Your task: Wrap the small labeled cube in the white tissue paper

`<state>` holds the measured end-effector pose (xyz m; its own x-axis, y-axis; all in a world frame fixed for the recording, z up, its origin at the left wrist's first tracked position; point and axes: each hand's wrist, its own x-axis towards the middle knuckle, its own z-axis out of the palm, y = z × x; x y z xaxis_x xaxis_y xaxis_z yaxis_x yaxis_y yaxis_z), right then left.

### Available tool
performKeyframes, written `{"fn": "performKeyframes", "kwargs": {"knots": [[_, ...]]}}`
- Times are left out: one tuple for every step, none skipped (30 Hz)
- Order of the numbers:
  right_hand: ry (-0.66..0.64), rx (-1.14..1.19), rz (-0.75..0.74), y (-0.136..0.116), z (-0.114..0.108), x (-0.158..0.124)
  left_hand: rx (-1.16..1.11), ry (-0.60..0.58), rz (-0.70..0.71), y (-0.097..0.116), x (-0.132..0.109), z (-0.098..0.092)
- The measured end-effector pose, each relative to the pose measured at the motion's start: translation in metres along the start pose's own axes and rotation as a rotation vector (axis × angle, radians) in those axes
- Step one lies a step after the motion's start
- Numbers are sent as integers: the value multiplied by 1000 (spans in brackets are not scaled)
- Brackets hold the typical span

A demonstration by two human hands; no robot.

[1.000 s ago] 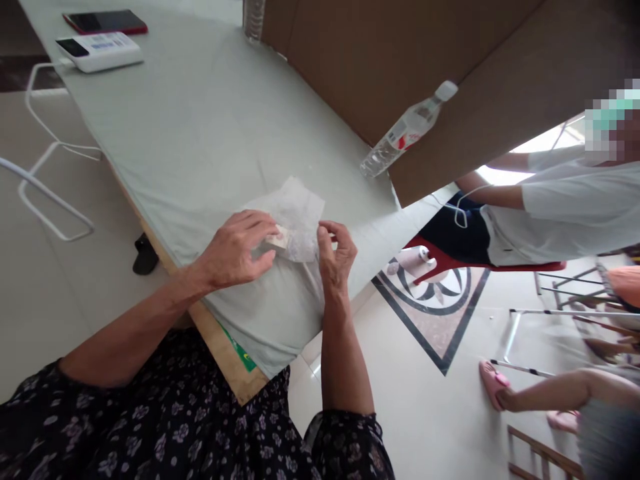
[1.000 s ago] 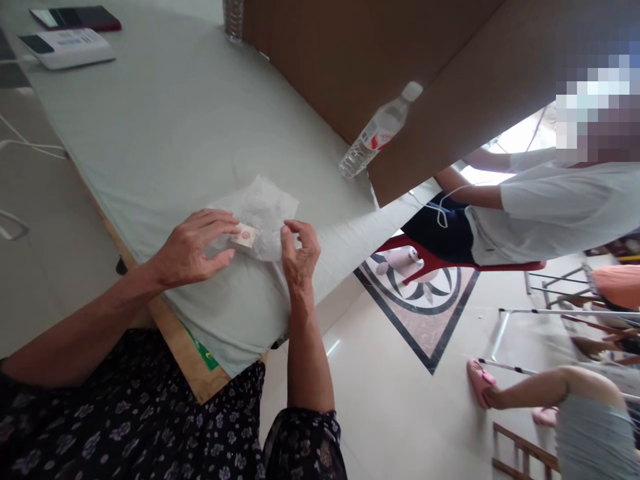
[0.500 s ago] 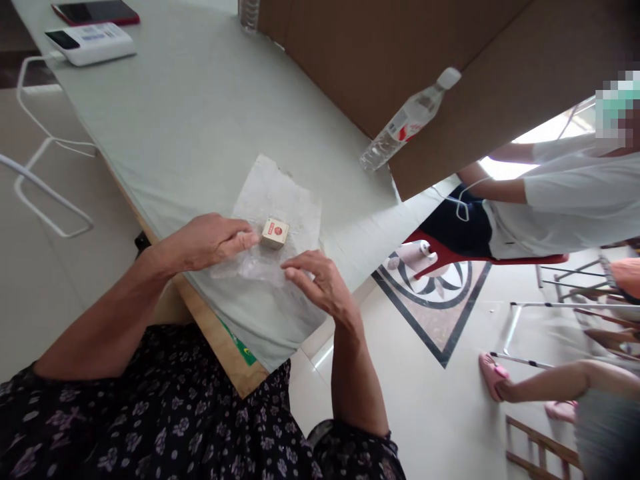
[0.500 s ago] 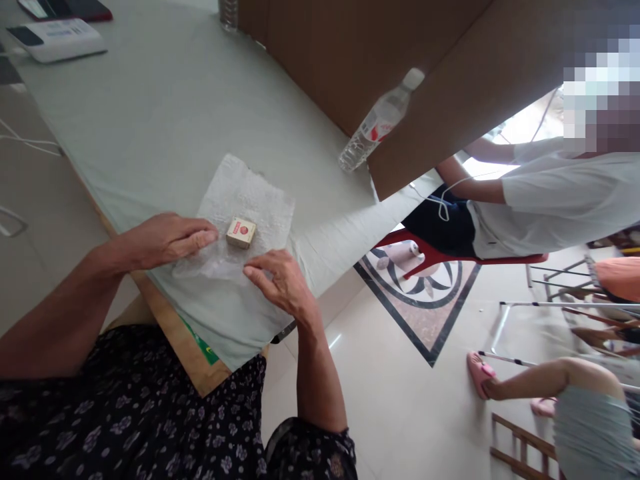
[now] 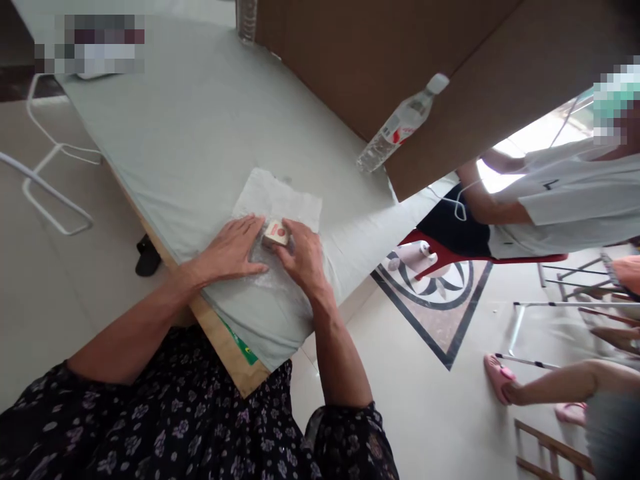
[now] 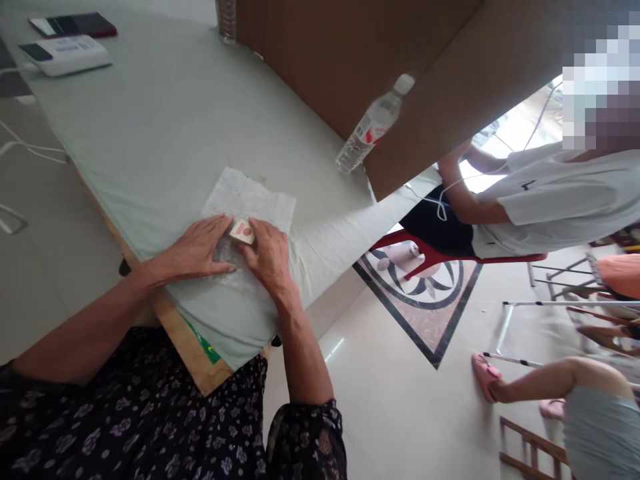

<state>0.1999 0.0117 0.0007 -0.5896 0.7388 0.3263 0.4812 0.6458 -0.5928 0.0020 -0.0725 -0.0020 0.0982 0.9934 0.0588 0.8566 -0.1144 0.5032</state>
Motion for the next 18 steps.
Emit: {"fn": "performKeyframes", "kwargs": {"knots": [[91, 5, 24, 7, -3, -1, 9, 0, -8, -1, -1, 3], [201, 9, 54, 17, -8, -3, 18, 1, -13, -2, -3, 5], [307, 9, 88, 28, -15, -6, 26, 4, -17, -2, -4, 7], [399, -3, 125, 40, -23, -8, 33, 8, -21, -2, -4, 8], [464, -28, 165, 53, -31, -11, 40, 13, -27, -1, -4, 9], [496, -59, 207, 66, -38, -13, 46, 20, -34, 1, -4, 9], [487, -89, 249, 77, -44, -16, 51, 27, -41, 2, -3, 10], [448, -118, 296, 86, -49, -19, 55, 32, -48, 3, -3, 10], [418, -145, 336, 92, -52, -22, 57, 34, -55, 4, -2, 10], [404, -166, 364, 94, -54, -25, 57, 31, -60, 4, -2, 10], [413, -180, 374, 93, -54, -28, 56, 26, -61, 5, -3, 10], [446, -186, 363, 88, -53, -30, 53, 19, -60, 4, -3, 10], [489, -181, 332, 80, -51, -32, 48, 15, -56, 4, -4, 9], [520, -166, 285, 69, -48, -34, 41, 15, -49, 4, -4, 7], [525, -146, 229, 56, -43, -34, 33, 22, -38, 4, -4, 5], [498, -121, 170, 43, -38, -32, 26, 33, -24, 4, -3, 3], [421, -98, 110, 31, -33, -29, 23, 47, -7, 4, -1, 1], [323, -85, 55, 19, -26, -25, 24, 57, 12, 5, 2, -1]]}}
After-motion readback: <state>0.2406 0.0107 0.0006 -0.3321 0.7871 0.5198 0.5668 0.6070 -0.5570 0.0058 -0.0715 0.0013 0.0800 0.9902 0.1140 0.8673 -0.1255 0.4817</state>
